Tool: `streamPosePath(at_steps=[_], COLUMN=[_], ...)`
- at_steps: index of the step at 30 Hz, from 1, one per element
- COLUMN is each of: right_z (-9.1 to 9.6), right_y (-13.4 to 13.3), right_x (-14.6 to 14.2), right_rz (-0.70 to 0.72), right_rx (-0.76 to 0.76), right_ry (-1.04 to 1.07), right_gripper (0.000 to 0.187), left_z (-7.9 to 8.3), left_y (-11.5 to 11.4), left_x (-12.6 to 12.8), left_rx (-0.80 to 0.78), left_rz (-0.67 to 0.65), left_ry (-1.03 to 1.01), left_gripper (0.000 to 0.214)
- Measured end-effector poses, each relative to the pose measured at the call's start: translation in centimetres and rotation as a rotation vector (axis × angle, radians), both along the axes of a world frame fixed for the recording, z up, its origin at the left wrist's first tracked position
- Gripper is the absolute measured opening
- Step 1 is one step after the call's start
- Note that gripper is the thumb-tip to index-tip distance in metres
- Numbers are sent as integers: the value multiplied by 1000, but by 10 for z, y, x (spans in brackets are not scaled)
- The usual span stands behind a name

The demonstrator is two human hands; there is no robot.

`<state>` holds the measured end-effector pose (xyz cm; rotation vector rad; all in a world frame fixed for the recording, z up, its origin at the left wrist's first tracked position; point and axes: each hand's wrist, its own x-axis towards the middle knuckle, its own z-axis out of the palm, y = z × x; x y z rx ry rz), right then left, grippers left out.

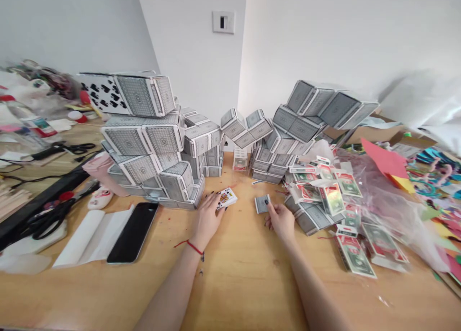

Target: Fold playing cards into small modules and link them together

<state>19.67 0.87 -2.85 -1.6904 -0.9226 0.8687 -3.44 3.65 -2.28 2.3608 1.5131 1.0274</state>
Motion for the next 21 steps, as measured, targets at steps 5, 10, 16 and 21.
streamPosePath(at_steps=[5,10,16,21], right_z=[1,0,-2,1], right_y=[-1,-1,-3,-6], right_x=[0,-5,-12,-17], right_rz=[-166,-72,17,66], right_rx=[67,130,154,161], right_ry=[-125,-78,-94,-102], right_gripper=[41,35,33,31], left_z=[-12,-8,-1,4], left_y=[3,3,1,-1], left_x=[-2,-3,-3,-2], left_rx=[-45,-66,-21,42], left_rz=[4,2,-5,-23], left_ry=[46,35,57,112], left_gripper=[33,33,30,26])
